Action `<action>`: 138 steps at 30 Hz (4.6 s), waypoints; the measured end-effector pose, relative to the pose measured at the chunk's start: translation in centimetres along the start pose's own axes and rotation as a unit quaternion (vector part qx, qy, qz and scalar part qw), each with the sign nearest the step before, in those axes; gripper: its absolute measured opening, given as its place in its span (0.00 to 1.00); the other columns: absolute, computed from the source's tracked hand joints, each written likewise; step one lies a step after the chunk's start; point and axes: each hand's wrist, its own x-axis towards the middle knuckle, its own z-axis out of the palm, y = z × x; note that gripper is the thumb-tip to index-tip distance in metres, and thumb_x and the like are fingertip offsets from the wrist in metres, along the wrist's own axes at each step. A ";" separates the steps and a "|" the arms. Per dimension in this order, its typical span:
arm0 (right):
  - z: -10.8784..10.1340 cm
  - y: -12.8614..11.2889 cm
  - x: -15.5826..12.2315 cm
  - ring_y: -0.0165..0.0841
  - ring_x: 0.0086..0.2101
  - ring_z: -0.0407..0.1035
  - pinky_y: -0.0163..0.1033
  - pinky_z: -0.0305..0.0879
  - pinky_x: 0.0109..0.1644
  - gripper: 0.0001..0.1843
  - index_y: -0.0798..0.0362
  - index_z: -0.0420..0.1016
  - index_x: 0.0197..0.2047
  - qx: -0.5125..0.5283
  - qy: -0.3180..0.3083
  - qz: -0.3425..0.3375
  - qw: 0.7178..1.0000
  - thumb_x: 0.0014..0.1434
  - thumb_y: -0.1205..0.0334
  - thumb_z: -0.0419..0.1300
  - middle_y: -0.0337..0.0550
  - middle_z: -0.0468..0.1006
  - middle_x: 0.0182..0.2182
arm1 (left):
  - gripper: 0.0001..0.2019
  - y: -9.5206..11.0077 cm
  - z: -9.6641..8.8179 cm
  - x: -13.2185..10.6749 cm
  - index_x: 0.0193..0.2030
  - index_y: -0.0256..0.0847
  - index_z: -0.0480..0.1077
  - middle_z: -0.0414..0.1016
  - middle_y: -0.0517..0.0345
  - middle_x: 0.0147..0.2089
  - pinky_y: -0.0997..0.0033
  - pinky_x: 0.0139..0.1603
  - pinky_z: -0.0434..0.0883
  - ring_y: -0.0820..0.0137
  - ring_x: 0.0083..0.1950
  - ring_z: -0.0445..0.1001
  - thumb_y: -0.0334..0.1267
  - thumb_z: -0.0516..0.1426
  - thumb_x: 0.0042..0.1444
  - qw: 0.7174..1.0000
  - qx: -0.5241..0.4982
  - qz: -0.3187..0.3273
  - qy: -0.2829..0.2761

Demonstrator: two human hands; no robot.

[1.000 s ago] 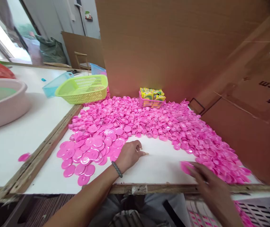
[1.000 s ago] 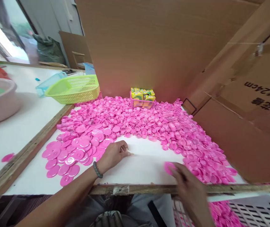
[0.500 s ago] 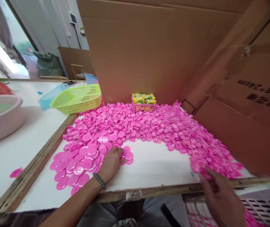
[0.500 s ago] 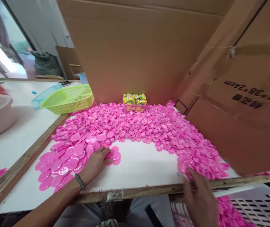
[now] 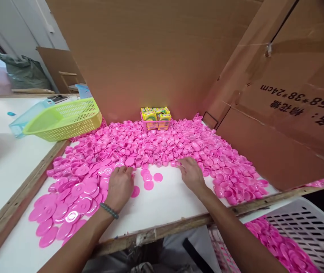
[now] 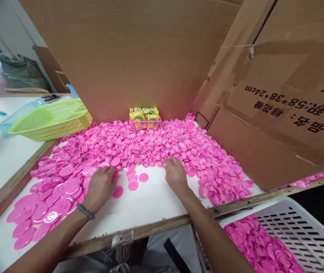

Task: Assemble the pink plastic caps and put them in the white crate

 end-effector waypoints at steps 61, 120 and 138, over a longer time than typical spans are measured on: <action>1.1 -4.5 -2.9 0.29 0.29 0.67 0.34 0.64 0.33 0.15 0.53 0.72 0.43 0.413 -0.149 0.146 0.886 0.56 0.54 0.54 0.39 0.75 0.29 | 0.09 5.1 4.3 0.9 0.32 0.37 0.68 0.72 0.61 0.25 0.77 0.27 0.64 0.74 0.27 0.70 0.39 0.60 0.45 0.809 -0.572 -0.029 -0.132; 0.0 -4.2 -4.0 0.31 0.28 0.61 0.34 0.57 0.29 0.11 0.49 0.75 0.40 0.139 -0.158 -0.060 0.976 0.60 0.58 0.52 0.38 0.67 0.23 | 0.11 5.6 4.8 1.2 0.26 0.35 0.63 0.66 0.65 0.20 0.77 0.23 0.70 0.76 0.21 0.71 0.36 0.62 0.41 0.693 -0.655 -0.180 -0.243; 0.0 -4.5 -4.8 0.32 0.33 0.63 0.36 0.61 0.35 0.12 0.49 0.72 0.46 0.107 -0.081 -0.040 0.990 0.59 0.61 0.54 0.41 0.69 0.30 | 0.13 5.7 4.5 1.0 0.28 0.36 0.61 0.69 0.63 0.19 0.73 0.24 0.73 0.72 0.20 0.73 0.37 0.63 0.42 0.704 -0.635 -0.217 -0.234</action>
